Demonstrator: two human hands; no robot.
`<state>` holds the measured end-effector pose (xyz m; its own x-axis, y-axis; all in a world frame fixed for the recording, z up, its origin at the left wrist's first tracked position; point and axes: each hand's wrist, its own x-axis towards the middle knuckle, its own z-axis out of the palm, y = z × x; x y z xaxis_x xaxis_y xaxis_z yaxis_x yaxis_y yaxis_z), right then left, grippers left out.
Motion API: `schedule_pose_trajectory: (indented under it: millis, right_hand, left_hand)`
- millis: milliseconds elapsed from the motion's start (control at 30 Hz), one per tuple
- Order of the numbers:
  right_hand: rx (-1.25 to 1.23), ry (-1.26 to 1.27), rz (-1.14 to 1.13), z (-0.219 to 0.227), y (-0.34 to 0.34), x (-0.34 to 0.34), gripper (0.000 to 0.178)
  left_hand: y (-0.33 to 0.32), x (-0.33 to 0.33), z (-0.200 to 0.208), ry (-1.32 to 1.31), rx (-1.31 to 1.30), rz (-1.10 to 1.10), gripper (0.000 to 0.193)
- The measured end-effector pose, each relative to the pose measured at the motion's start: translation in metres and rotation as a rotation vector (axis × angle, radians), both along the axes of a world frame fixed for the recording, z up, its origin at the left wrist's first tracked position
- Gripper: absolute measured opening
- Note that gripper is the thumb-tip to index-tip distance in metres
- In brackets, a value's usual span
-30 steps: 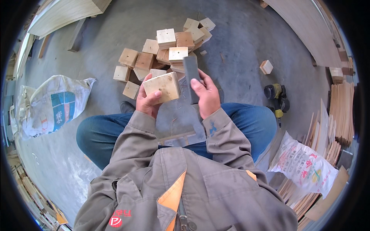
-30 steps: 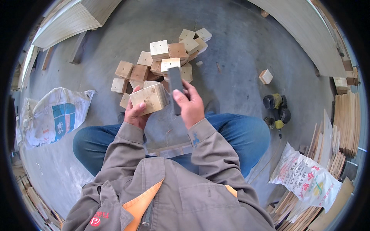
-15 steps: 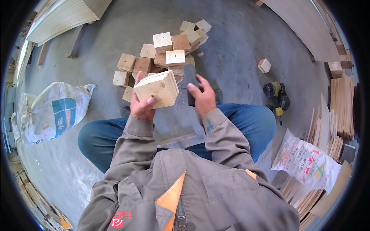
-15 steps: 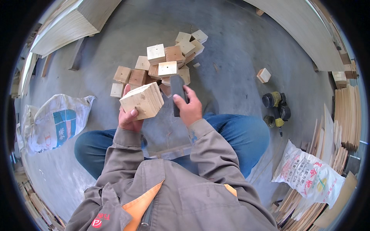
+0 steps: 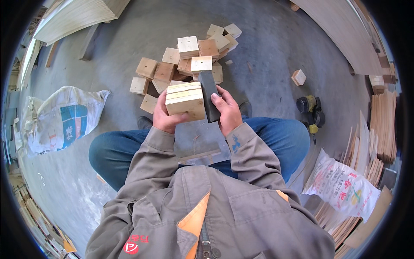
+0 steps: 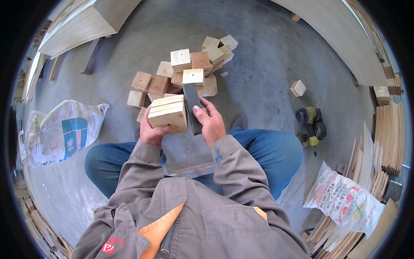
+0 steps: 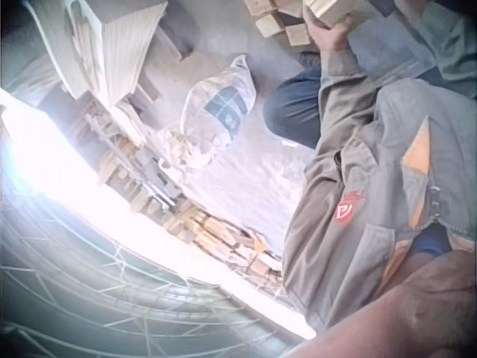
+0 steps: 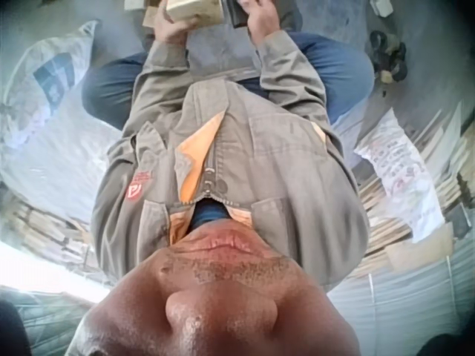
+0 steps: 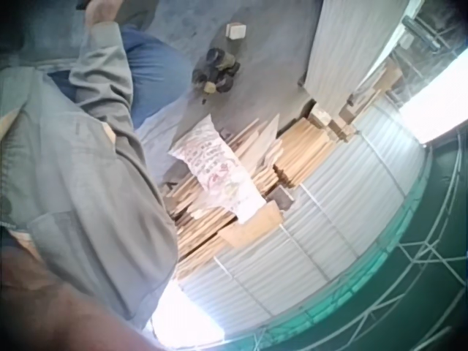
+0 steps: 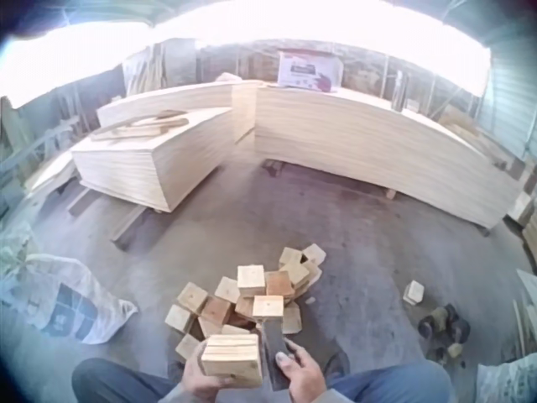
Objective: The person sits on the floor and sands small wooden blocks one by one using a sanding block. They pick up a block, rub its surfaces with the sanding block, and place it down, repeating this process for multiple blocks.
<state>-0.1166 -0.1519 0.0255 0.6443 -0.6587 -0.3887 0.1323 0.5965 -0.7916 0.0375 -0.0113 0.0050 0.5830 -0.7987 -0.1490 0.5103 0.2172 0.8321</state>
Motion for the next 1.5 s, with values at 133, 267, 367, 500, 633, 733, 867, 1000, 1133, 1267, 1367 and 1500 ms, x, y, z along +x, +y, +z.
schedule_pose_trajectory:
  millis: [133,267,367,500,633,733,867,1000,1133,1267,1367,1500]
  right_hand:
    - [0.058,-0.075,-0.021,0.016,0.003,0.003,0.048]
    - [0.066,-0.072,-0.011,0.02,0.002,0.002,0.045]
    - [0.063,0.05,0.066,-0.009,0.007,-0.002,0.052]
    - [-0.041,0.356,0.24,-0.045,0.008,-0.012,0.065]
    - [-0.246,0.477,0.212,-0.065,-0.001,-0.013,0.068]
    - [-0.342,0.438,0.197,-0.061,-0.006,-0.008,0.068]
    - [-0.275,0.371,0.201,-0.061,0.001,-0.003,0.065]
    - [-0.328,0.403,0.222,-0.06,0.009,-0.002,0.062]
    - [-0.311,0.413,0.222,-0.062,0.011,0.0,0.057]
    - [-0.313,0.416,0.232,-0.073,0.007,-0.006,0.054]
    - [-0.315,0.436,0.239,-0.081,0.007,-0.01,0.056]
    - [-0.296,0.489,0.263,-0.086,0.002,-0.02,0.059]
  left_hand:
    - [0.002,-0.004,0.001,-0.031,0.072,0.006,0.109]
    - [0.001,-0.009,0.0,-0.045,0.067,0.023,0.111]
    - [0.0,-0.009,0.008,-0.056,0.059,0.069,0.11]
    - [0.0,0.003,0.014,-0.007,-0.008,0.183,0.103]
    - [0.009,0.02,0.042,0.086,-0.068,0.359,0.087]
    - [0.035,0.045,0.052,0.057,-0.165,0.455,0.081]
    - [0.063,0.067,0.09,-0.111,-0.145,0.672,0.075]
    - [0.114,0.089,0.125,-0.223,-0.062,0.761,0.067]
    - [0.183,0.117,0.137,-0.216,-0.001,0.818,0.065]
    - [0.263,0.131,0.113,-0.033,0.137,0.939,0.059]
    - [0.33,0.133,0.071,0.174,0.192,1.003,0.058]
    - [0.374,0.116,0.027,0.446,0.159,1.121,0.058]
